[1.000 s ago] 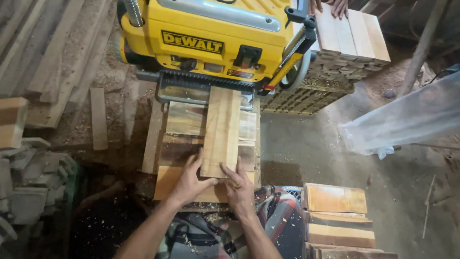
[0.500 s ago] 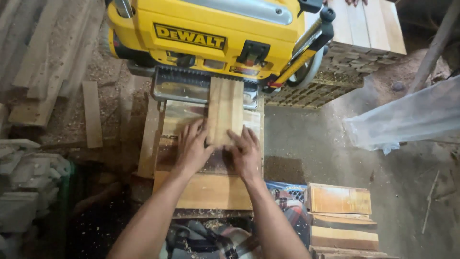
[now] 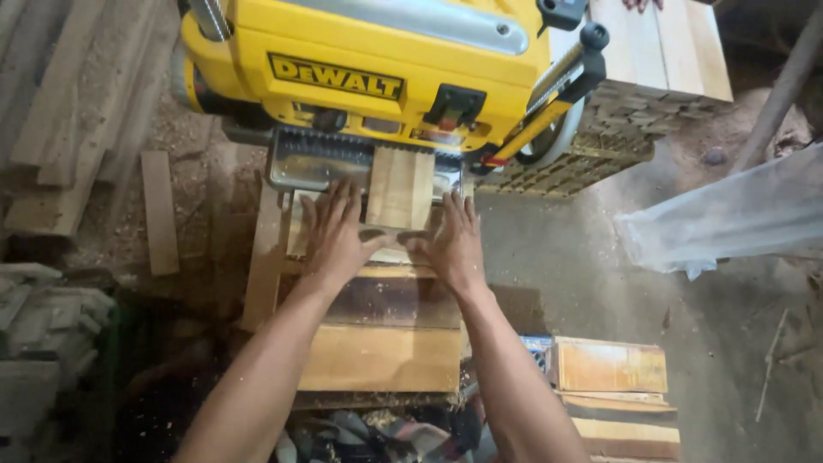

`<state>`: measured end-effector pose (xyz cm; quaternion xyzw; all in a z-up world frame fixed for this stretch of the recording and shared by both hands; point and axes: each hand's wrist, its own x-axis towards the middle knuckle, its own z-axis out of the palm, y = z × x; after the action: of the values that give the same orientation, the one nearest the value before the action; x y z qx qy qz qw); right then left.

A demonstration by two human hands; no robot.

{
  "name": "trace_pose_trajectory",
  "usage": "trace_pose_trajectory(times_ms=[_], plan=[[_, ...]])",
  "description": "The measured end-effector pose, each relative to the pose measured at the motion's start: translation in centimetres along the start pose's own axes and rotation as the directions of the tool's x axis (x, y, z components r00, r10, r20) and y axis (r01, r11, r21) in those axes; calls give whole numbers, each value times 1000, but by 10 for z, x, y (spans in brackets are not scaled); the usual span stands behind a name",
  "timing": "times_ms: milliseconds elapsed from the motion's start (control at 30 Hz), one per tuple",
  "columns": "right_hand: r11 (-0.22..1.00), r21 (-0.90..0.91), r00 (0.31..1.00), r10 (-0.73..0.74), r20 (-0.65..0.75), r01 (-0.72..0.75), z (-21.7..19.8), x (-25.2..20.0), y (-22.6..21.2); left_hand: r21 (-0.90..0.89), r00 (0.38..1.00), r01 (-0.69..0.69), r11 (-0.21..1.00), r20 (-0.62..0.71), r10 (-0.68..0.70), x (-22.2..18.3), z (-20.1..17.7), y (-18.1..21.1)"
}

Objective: Feeding individual wood planks into a thickness planer to smooth and level their surfaces.

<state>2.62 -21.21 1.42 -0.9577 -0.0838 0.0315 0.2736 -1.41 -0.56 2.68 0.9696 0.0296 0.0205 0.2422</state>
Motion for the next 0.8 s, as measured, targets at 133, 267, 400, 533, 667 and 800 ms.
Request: trace_pose_trajectory(times_ms=[133,267,400,533,667,800], plan=[[1000,14,999,21,37,-21,-10,0,-5,99,1000,-7,995,-21,10,4,12,-10],[1000,-6,996,16,85,-16,-12,1,-11,92,998,3,996,56,-8,6,8,-8],[994,-98,996,-34,81,42,-6,7,-4,137,983,25,990,177,-50,8,3,-7],[988,-135,997,-70,37,74,11,13,9,76,960,45,996,272,-65,10,-10,-6],[994,-93,997,-59,55,64,1,8,-1,92,952,45,995,298,-71,10,-20,0],[996,-92,995,-2,103,12,-6,9,-9,58,945,67,996,317,-82,11,-24,2]])
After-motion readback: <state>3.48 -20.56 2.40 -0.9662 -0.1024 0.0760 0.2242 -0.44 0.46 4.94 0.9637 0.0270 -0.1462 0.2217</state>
